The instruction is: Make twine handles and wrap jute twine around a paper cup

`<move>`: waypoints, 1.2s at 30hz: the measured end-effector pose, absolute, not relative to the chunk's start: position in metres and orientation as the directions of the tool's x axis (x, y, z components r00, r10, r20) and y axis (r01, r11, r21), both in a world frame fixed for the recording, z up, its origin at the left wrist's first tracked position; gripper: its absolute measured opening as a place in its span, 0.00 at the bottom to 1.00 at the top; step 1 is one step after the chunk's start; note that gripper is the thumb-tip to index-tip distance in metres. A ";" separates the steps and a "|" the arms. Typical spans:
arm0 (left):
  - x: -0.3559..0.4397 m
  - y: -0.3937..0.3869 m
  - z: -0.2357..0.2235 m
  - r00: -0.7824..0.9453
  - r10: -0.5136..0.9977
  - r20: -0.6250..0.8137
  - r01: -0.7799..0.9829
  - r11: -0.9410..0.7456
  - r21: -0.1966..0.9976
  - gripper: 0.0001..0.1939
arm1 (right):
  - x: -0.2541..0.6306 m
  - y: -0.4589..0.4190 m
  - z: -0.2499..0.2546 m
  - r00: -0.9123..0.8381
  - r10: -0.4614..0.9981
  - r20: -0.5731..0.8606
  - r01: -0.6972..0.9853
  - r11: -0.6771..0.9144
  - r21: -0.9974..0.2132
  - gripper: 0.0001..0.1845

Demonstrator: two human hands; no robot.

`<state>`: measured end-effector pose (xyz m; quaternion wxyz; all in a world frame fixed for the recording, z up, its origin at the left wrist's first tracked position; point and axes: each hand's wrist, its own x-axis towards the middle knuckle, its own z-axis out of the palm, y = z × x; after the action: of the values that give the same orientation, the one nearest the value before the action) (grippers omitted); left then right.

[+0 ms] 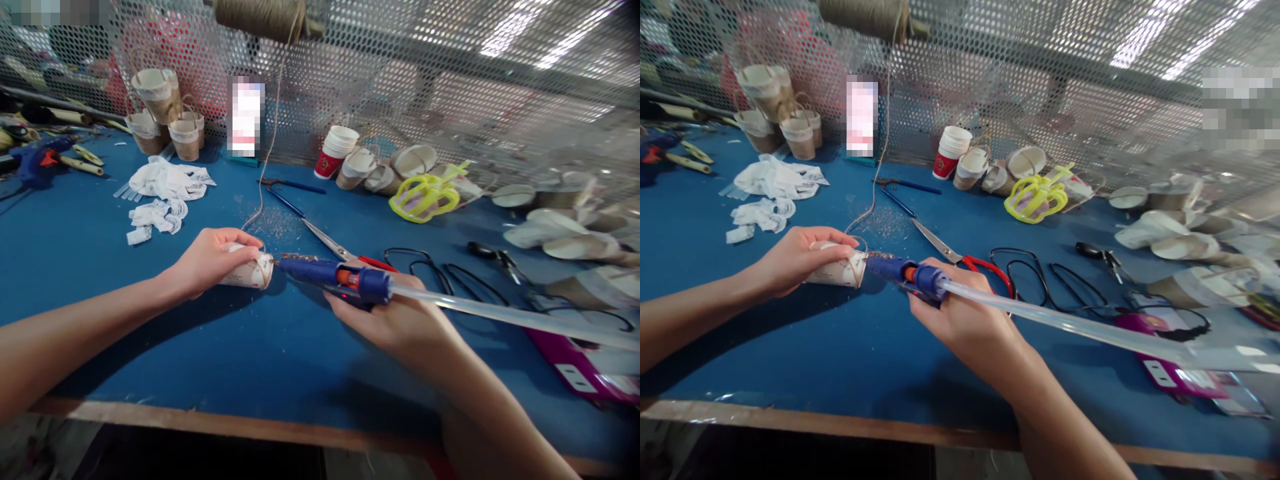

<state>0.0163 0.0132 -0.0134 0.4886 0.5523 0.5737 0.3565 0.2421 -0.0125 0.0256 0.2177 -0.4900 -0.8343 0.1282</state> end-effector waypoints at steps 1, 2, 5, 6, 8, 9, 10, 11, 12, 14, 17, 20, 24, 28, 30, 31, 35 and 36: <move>0.017 0.013 -0.013 0.086 0.981 -0.172 0.283 0.141 0.949 0.15 | 0.242 -0.013 0.026 -0.434 0.873 0.222 0.758 0.487 -0.434 0.07; 0.017 0.012 -0.012 0.086 0.981 -0.176 0.283 0.145 0.948 0.15 | 0.242 -0.014 0.027 -0.441 0.873 0.208 0.758 0.486 -0.435 0.07; 0.017 0.012 -0.012 0.090 0.981 -0.173 0.291 0.140 0.946 0.16 | 0.240 -0.014 0.029 -0.436 0.875 0.210 0.773 0.483 -0.411 0.08; 0.017 0.011 -0.012 0.094 0.982 -0.163 0.295 0.128 0.947 0.16 | 0.240 -0.013 0.028 -0.426 0.877 0.223 0.779 0.481 -0.403 0.08; 0.017 0.011 -0.013 0.103 0.985 -0.135 0.303 0.098 0.948 0.15 | 0.240 -0.011 0.026 -0.412 0.877 0.248 0.785 0.480 -0.391 0.07; 0.017 0.010 -0.013 0.105 0.987 -0.122 0.307 0.084 0.948 0.15 | 0.240 -0.010 0.024 -0.411 0.874 0.258 0.785 0.483 -0.387 0.07; 0.016 0.010 -0.014 0.107 0.988 -0.111 0.310 0.073 0.948 0.15 | 0.240 -0.010 0.023 -0.409 0.870 0.274 0.784 0.489 -0.382 0.06; 0.016 0.010 -0.014 0.107 0.989 -0.105 0.311 0.067 0.948 0.15 | 0.241 -0.010 0.023 -0.412 0.865 0.288 0.780 0.498 -0.380 0.06; 0.016 0.009 -0.014 0.107 0.988 -0.107 0.310 0.069 0.948 0.15 | 0.242 -0.011 0.022 -0.412 0.861 0.298 0.775 0.503 -0.382 0.06; 0.017 0.009 -0.014 0.107 0.987 -0.123 0.308 0.084 0.948 0.16 | 0.242 -0.012 0.022 -0.414 0.858 0.305 0.767 0.509 -0.391 0.07; 0.017 0.009 -0.014 0.111 0.984 -0.136 0.307 0.097 0.947 0.16 | 0.242 -0.012 0.022 -0.422 0.850 0.315 0.760 0.521 -0.387 0.08; 0.016 0.010 -0.015 0.108 0.986 -0.124 0.307 0.086 0.948 0.17 | 0.241 -0.012 0.023 -0.418 0.841 0.343 0.761 0.530 -0.374 0.06; 0.015 0.011 -0.016 0.099 0.988 -0.122 0.324 0.084 0.942 0.17 | 0.241 -0.014 0.025 -0.443 0.851 0.280 0.752 0.523 -0.401 0.08; 0.015 0.011 -0.016 0.099 0.987 -0.130 0.330 0.091 0.940 0.17 | 0.241 -0.014 0.025 -0.440 0.857 0.269 0.765 0.514 -0.389 0.08; 0.016 0.011 -0.016 0.093 0.987 -0.131 0.327 0.094 0.940 0.18 | 0.241 -0.013 0.025 -0.419 0.861 0.289 0.773 0.505 -0.384 0.08; 0.016 0.011 -0.016 0.087 0.987 -0.132 0.327 0.096 0.940 0.18 | 0.241 -0.013 0.026 -0.421 0.861 0.285 0.771 0.505 -0.387 0.08; 0.016 0.010 -0.015 0.086 0.987 -0.134 0.331 0.099 0.938 0.17 | 0.241 -0.016 0.034 -0.500 0.829 0.251 0.747 0.560 -0.359 0.08; 0.016 0.010 -0.015 0.090 0.987 -0.135 0.328 0.099 0.940 0.17 | 0.241 -0.016 0.035 -0.519 0.816 0.254 0.743 0.578 -0.337 0.09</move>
<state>0.0157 0.0101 -0.0149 0.4675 0.5713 0.5751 0.3525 0.2408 -0.0161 0.0354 0.1949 -0.4499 -0.8665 0.0932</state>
